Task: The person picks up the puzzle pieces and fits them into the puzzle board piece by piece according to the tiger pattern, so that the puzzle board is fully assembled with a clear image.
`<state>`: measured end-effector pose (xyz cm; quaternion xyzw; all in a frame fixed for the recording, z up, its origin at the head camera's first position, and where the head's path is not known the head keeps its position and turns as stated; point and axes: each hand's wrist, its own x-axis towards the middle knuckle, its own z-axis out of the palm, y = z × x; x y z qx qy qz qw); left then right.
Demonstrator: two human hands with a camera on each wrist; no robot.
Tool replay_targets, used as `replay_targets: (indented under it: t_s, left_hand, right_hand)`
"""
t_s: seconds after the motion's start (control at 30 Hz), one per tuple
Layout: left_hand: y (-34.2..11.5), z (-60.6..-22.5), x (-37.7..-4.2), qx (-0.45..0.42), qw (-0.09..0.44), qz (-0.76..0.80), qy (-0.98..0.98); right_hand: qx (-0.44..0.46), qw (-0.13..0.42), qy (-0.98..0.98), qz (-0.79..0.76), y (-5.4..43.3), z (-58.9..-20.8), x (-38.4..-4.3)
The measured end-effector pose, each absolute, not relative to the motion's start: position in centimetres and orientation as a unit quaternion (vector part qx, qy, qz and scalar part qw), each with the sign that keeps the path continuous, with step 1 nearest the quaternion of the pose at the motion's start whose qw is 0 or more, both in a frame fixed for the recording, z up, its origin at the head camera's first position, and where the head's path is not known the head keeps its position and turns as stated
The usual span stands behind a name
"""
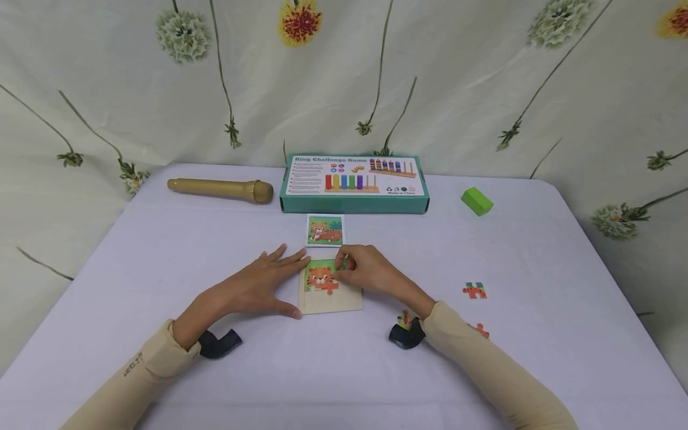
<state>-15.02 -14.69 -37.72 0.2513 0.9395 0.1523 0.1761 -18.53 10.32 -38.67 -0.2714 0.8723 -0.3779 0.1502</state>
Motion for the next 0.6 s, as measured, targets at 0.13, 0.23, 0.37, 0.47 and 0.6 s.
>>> replay_targets:
  t_s: [0.13, 0.23, 0.37, 0.47, 0.6]
  left_hand:
    - [-14.6, -37.7, -15.0, 0.250, 0.176, 0.152, 0.940]
    - [-14.6, -37.7, -14.9, 0.249, 0.178, 0.154, 0.939]
    - [-14.5, -37.7, -14.9, 0.248, 0.177, 0.156, 0.940]
    - [-14.5, -37.7, -14.9, 0.249, 0.174, 0.154, 0.940]
    - [-14.5, -37.6, -14.9, 0.250, 0.174, 0.153, 0.940]
  right_hand:
    - [-0.285, 0.153, 0.864, -0.387, 10.9, -38.5, -18.4]
    - [-0.297, 0.153, 0.858, -0.390, 11.7, -38.3, -18.1]
    - [-0.293, 0.150, 0.857, -0.396, 13.2, -37.9, -17.5]
    - [-0.282, 0.131, 0.864, -0.396, 14.7, -37.5, -17.2]
    - [-0.262, 0.111, 0.874, -0.393, 17.0, -37.1, -16.9]
